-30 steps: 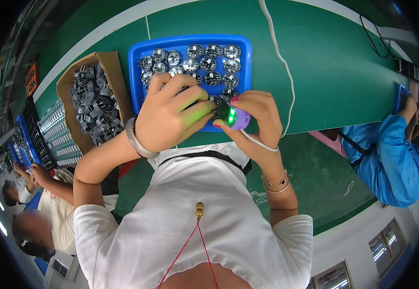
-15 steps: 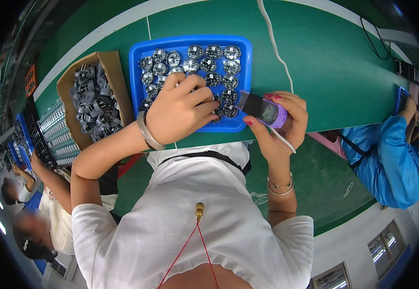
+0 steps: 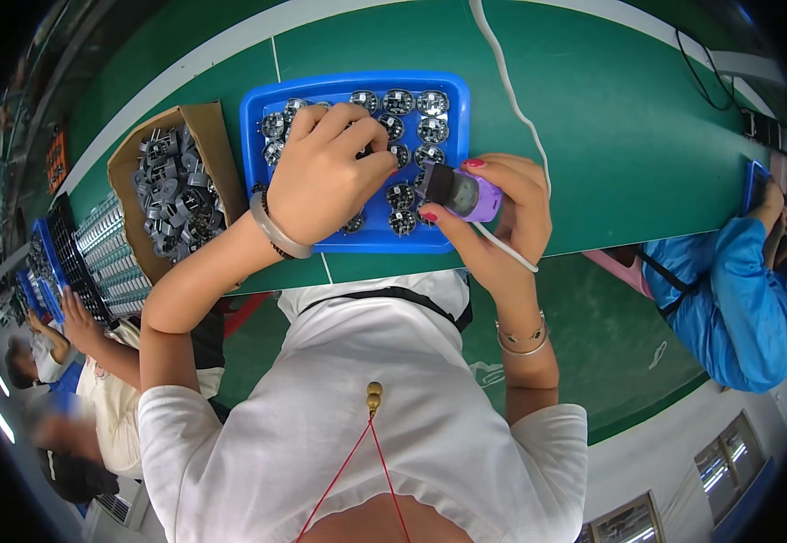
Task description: Assembling small electronic components onto a housing using an electric screwdriver on a factory production line.
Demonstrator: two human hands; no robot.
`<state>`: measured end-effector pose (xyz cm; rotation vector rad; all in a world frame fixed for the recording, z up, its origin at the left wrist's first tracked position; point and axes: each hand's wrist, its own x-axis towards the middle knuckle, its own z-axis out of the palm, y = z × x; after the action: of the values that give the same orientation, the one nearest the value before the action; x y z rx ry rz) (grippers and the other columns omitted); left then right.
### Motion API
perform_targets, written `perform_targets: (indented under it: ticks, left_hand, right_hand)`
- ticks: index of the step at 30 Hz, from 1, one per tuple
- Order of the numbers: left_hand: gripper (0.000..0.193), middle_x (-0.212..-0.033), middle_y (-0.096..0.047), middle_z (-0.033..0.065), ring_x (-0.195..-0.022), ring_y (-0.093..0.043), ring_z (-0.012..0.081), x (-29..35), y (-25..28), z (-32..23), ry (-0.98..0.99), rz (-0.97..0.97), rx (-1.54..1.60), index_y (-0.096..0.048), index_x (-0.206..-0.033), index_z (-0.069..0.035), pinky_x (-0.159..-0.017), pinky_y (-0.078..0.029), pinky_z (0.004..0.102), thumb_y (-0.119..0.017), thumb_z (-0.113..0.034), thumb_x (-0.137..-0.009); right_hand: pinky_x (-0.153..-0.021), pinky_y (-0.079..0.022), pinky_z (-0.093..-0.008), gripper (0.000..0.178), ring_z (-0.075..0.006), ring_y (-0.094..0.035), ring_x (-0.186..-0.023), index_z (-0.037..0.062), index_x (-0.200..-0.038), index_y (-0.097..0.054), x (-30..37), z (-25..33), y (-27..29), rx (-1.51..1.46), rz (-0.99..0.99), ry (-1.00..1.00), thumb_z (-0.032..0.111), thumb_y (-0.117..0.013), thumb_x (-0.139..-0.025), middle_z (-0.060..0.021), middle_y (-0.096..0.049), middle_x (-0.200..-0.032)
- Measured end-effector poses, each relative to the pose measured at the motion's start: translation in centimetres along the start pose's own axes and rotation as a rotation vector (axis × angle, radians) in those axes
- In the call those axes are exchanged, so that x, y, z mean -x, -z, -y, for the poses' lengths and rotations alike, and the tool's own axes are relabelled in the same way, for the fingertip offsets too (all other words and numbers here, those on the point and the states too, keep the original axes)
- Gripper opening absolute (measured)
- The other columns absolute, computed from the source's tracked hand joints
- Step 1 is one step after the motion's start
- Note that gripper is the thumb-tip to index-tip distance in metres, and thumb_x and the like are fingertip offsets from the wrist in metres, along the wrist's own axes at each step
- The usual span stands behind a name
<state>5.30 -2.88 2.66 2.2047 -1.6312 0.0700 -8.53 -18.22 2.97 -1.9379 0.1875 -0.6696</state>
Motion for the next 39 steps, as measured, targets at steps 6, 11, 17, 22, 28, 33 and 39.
perform_targets:
  ticks: [6, 11, 17, 22, 28, 33, 39]
  left_hand:
    - [0.009, -0.086, -0.057, -0.0027, -0.091, -0.054, 0.0185, -0.1, 1.9, -0.8, 0.008, -0.008, 0.085, -0.065, -0.072, -0.013, -0.079, -0.037, 0.0351, -0.07, -0.017, -0.064]
    - [0.014, -0.085, -0.057, -0.0031, -0.088, -0.054, 0.0181, -0.1, 2.6, -1.1, -0.017, -0.037, 0.126, -0.065, -0.077, -0.013, -0.077, -0.035, 0.0344, -0.07, -0.015, -0.063]
    - [0.012, -0.08, -0.056, -0.002, -0.087, -0.053, 0.0183, 0.2, 2.6, -0.8, 0.013, -0.004, 0.124, -0.066, -0.074, -0.011, -0.078, -0.036, 0.0347, -0.07, -0.015, -0.062]
    - [0.011, -0.08, -0.057, -0.0018, -0.089, -0.053, 0.0178, 0.4, 0.9, -0.7, -0.018, 0.075, 0.017, -0.067, -0.074, -0.011, -0.081, -0.037, 0.0349, -0.069, -0.015, -0.064]
    - [0.015, -0.082, -0.058, -0.0021, -0.089, -0.053, 0.0175, -0.1, 0.9, -0.5, -0.049, 0.061, 0.168, -0.068, -0.078, -0.011, -0.081, -0.037, 0.0334, -0.071, -0.016, -0.064]
    - [0.009, -0.077, -0.054, 0.0001, -0.085, -0.051, 0.0182, -0.9, 1.3, 1.1, 0.018, -0.084, 0.07, -0.064, -0.072, -0.011, -0.074, -0.038, 0.0316, -0.06, -0.014, -0.065]
    - [0.006, -0.076, -0.055, 0.0, -0.083, -0.053, 0.0177, -1.2, 1.2, 1.3, -0.056, -0.069, 0.026, -0.062, -0.069, -0.011, -0.075, -0.038, 0.0317, -0.059, -0.015, -0.066]
  right_hand:
    - [-0.08, -0.049, -0.0309, 0.054, -0.022, -0.058, -0.091, 0.0034, -0.108, -0.052, -0.5, 0.2, -0.2, 0.1, 0.066, 0.013, 0.005, -0.083, -0.064, -0.0122, -0.054, -0.103]
    - [-0.079, -0.049, -0.0311, 0.052, -0.0234, -0.058, -0.092, 0.0025, -0.105, -0.054, -0.4, 0.2, -0.3, 0.086, 0.132, 0.006, 0.002, -0.083, -0.062, -0.0127, -0.055, -0.103]
    - [-0.081, -0.049, -0.0339, 0.057, -0.0241, -0.058, -0.094, 0.0031, -0.109, -0.049, 0.4, -0.2, 0.0, -0.045, -0.051, -0.044, 0.015, -0.084, -0.066, -0.0129, -0.054, -0.102]
    - [-0.086, -0.048, -0.0367, 0.058, -0.0241, -0.057, -0.095, 0.0027, -0.111, -0.046, 0.0, -0.1, 1.0, -0.08, -0.221, -0.086, 0.021, -0.083, -0.069, -0.013, -0.054, -0.102]
    - [-0.083, -0.048, -0.033, 0.057, -0.0224, -0.057, -0.093, 0.0026, -0.111, -0.048, -0.2, -0.2, 0.5, -0.108, -0.138, -0.081, 0.017, -0.083, -0.069, -0.0127, -0.054, -0.102]
    - [-0.08, -0.049, -0.0312, 0.054, -0.0217, -0.057, -0.092, 0.0027, -0.109, -0.05, -0.9, -0.2, -0.2, 0.014, -0.033, -0.017, 0.01, -0.083, -0.067, -0.0124, -0.055, -0.102]
    - [-0.079, -0.049, -0.0298, 0.052, -0.0222, -0.057, -0.092, 0.0021, -0.104, -0.055, -1.8, -0.2, -1.2, 0.17, 0.043, 0.061, 0.004, -0.084, -0.061, -0.0117, -0.056, -0.101]
